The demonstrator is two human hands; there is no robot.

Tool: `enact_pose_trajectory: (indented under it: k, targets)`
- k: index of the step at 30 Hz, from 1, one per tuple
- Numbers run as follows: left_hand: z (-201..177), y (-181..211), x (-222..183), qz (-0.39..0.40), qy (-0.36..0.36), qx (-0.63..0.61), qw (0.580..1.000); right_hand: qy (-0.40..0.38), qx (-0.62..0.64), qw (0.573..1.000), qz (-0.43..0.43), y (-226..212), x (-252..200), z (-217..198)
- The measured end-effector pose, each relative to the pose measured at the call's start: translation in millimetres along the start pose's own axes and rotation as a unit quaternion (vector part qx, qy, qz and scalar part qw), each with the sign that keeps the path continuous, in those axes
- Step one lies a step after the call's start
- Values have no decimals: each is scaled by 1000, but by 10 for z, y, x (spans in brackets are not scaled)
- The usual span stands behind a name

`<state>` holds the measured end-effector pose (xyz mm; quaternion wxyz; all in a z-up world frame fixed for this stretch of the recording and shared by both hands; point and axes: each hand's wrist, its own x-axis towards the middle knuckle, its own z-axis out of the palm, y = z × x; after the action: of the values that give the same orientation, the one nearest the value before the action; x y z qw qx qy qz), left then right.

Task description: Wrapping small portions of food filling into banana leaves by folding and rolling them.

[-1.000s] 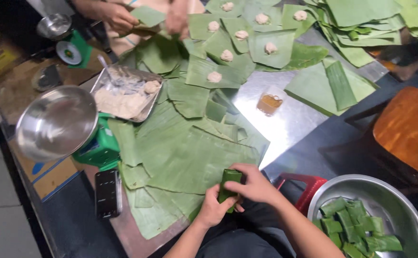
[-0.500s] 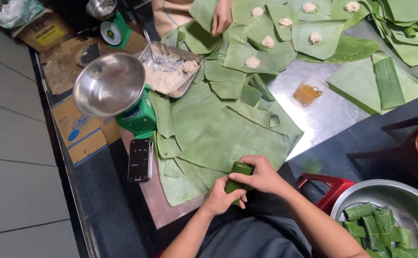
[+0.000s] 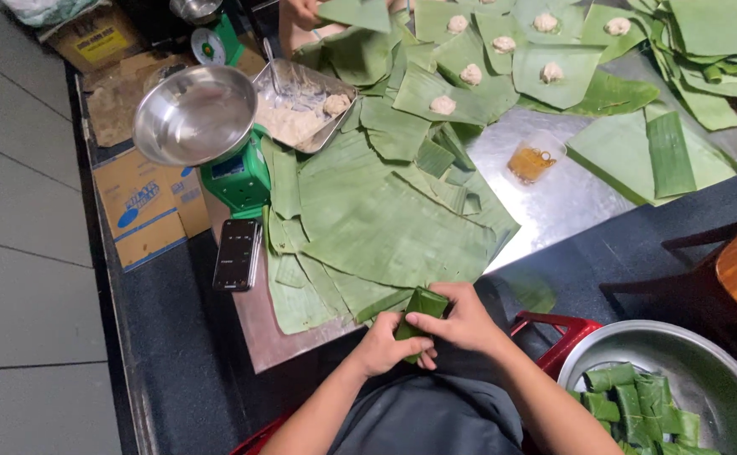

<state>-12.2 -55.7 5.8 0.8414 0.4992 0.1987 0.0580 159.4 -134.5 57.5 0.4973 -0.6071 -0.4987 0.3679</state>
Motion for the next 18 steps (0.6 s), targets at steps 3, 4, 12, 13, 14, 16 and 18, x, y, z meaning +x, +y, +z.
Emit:
enact_pose_trajectory:
  k: [3,4,12,13,14,16,18]
  targets:
    - [88,23,-42,-3,-9,35,999,30,-36,999,-13,5,-81,-47]
    - [124,7,-47,-1,-10,39,999,32,-36,999,-17,19,-96,-62]
    - [91,-126,-27,51,20,18,998,-139,200,970,27,-279,-56,30]
    - [100,-100,-42,52,21,16,998,-140,200,969,28,-354,-37,25]
    - [97,-58,-46,53,33,15,998,-139,189,972,20,-433,0,19]
    - [33,-69,-6,55,46,13,997,-140,178,974,13,-419,85,14]
    - [-99,-188,62,99,7,-39,994,-140,213,965,63,-218,173,39]
